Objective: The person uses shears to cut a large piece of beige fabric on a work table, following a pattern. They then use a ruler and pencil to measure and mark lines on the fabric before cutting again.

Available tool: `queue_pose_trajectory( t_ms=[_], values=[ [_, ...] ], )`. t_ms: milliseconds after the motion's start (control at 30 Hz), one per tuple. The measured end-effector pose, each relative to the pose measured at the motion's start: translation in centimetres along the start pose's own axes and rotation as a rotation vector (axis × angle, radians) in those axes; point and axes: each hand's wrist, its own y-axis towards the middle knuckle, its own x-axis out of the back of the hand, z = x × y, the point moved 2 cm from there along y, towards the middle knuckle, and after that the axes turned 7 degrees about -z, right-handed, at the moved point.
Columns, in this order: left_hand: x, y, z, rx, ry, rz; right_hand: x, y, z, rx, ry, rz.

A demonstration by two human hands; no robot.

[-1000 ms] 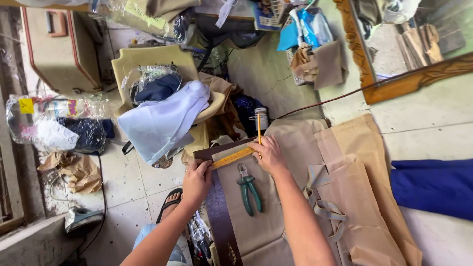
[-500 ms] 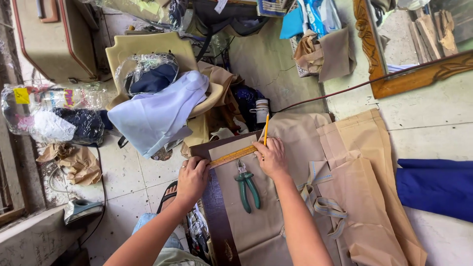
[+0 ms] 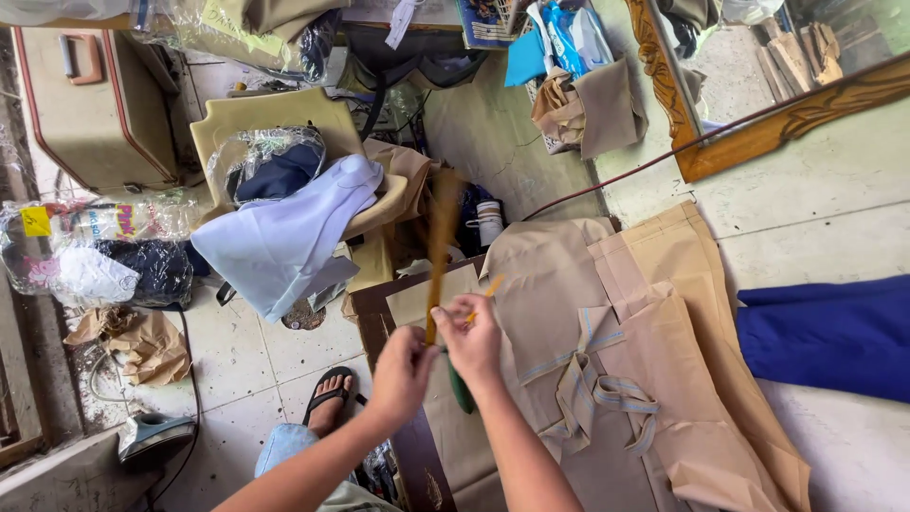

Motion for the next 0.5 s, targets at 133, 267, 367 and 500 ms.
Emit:
queue_pose_trajectory(
  t_ms=[133,267,367,500],
  values=[
    [-0.2,-0.7,-2.7,0.212,-0.090,0.162,0.1,0.5,1.1,0.098,-0.178,0.215],
    [-0.6,0.1,-2.8,0.242,-0.130,0.126,1.0,0.1,2.8,0.070,-0.108,0.499],
    [0.0,-0.2,-3.2,-0.030,0.082,0.350,1.9,2.3,0.7,0.302,-0.354,0.411],
    [2.6,-0.3,0.7,-0.436,0.547,-0.097,4.2,7.2,-1.6,0.769,-0.646,0.273]
  ],
)
